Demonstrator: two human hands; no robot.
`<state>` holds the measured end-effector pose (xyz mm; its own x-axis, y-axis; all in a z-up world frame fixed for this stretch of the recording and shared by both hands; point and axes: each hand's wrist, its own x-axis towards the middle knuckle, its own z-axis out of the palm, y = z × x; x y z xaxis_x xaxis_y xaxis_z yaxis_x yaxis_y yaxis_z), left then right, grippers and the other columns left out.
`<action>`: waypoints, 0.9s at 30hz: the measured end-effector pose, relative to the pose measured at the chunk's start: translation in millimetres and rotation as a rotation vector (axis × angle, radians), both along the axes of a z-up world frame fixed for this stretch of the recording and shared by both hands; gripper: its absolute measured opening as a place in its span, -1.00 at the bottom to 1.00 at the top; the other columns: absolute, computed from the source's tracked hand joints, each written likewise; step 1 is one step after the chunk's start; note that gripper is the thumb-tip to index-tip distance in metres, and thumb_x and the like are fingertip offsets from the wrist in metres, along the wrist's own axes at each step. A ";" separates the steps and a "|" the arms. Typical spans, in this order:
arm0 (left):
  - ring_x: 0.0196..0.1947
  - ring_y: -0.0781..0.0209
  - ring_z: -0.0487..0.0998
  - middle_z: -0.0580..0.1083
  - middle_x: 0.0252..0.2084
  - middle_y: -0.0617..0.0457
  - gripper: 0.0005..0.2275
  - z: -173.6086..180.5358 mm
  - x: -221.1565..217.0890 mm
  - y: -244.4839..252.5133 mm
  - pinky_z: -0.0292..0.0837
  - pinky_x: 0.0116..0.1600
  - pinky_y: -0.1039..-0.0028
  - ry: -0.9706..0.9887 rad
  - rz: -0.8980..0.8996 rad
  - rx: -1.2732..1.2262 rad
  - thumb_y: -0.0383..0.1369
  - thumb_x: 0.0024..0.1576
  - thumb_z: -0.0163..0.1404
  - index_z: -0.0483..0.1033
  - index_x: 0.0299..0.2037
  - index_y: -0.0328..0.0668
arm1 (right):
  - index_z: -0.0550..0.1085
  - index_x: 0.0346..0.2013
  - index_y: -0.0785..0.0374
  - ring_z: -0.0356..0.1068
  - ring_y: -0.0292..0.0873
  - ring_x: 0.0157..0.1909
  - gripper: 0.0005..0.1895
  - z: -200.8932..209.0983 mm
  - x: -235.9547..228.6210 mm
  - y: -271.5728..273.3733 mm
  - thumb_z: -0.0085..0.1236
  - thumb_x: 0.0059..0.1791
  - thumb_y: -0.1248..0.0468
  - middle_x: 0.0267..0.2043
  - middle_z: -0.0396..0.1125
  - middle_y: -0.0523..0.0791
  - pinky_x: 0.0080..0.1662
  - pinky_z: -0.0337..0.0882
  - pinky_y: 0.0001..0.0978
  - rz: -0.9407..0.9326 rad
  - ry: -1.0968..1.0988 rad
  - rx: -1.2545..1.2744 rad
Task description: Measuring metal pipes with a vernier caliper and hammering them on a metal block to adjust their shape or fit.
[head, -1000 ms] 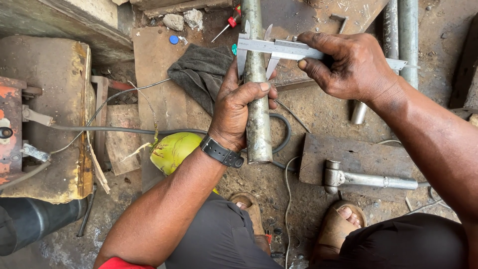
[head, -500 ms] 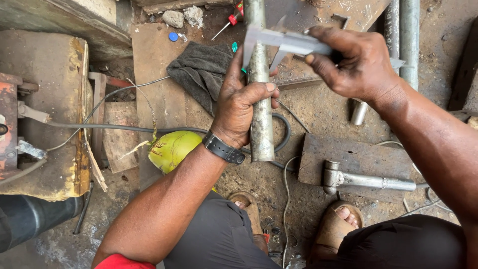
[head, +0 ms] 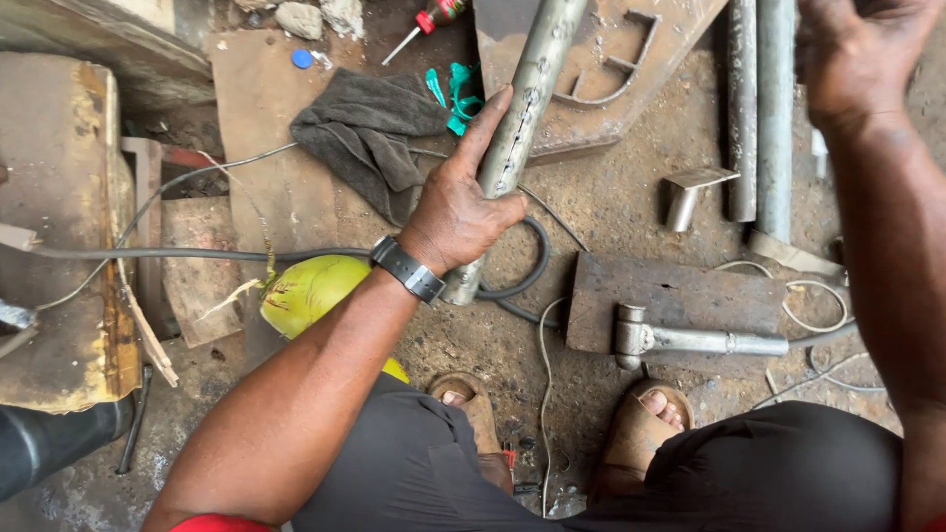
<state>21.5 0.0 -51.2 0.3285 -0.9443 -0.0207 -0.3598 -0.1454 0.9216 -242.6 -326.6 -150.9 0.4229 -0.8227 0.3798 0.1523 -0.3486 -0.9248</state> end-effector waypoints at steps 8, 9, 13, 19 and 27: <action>0.22 0.10 0.63 0.32 0.52 0.10 -0.21 -42.7 11.7 -10.2 0.54 0.10 0.39 -0.197 -0.210 0.239 -0.34 0.03 0.08 0.02 0.52 0.35 | 0.25 0.32 0.30 0.54 -0.26 0.03 -0.38 -67.3 -131.4 29.7 0.35 0.06 0.29 0.29 0.32 0.06 -0.03 0.58 -0.76 -0.244 0.795 0.764; -0.22 0.18 0.57 0.32 0.51 -0.01 -0.20 -48.1 14.6 -14.2 0.52 -0.31 0.43 -0.171 -0.237 0.322 -0.37 0.06 0.09 -0.05 0.51 0.47 | 0.20 0.39 0.30 0.55 -0.36 0.01 -0.40 -68.8 -138.3 44.9 0.21 0.12 0.28 0.35 0.27 0.11 -0.04 0.59 -0.92 -0.290 0.735 0.898; -0.51 0.25 0.50 0.24 0.51 -0.24 -0.11 -99.5 36.1 -31.7 0.52 -0.57 0.50 -0.177 -0.366 0.390 -0.45 0.07 0.16 -0.14 0.51 0.58 | 0.29 0.34 0.39 0.47 -0.28 -0.32 -0.40 -143.2 -192.4 71.5 0.34 0.07 0.34 -0.11 0.49 0.06 -0.38 0.49 -0.56 -0.349 0.715 0.613; -0.58 0.08 0.48 0.55 -0.07 -0.23 -0.21 -115.4 43.1 -54.3 0.48 -0.50 0.24 -0.136 -0.375 0.532 -0.38 0.19 0.10 -0.12 0.54 0.55 | 0.32 -0.06 0.23 0.13 -0.41 -0.39 -0.72 -135.7 -194.5 90.5 -0.17 0.01 0.58 -0.03 0.09 -0.14 -0.52 0.27 -0.79 -0.671 -0.017 1.175; 0.28 -0.25 0.21 0.11 0.42 -0.26 -0.31 -153.3 36.3 -70.2 0.27 0.25 -0.08 -0.352 -0.523 0.448 -0.24 0.19 0.15 0.02 0.49 0.34 | 0.36 0.18 0.03 0.21 -0.28 -0.02 -0.70 -30.6 -137.3 162.3 0.06 0.15 0.18 0.03 0.29 -0.20 -0.08 0.18 -0.56 -0.455 0.711 1.000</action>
<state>57.8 -70.2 -204.4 -0.1001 -0.9046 -0.4144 -0.7452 -0.2078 0.6336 -379.8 -164.3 -181.6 -0.1119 -0.7385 -0.6649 -0.4222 0.6411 -0.6409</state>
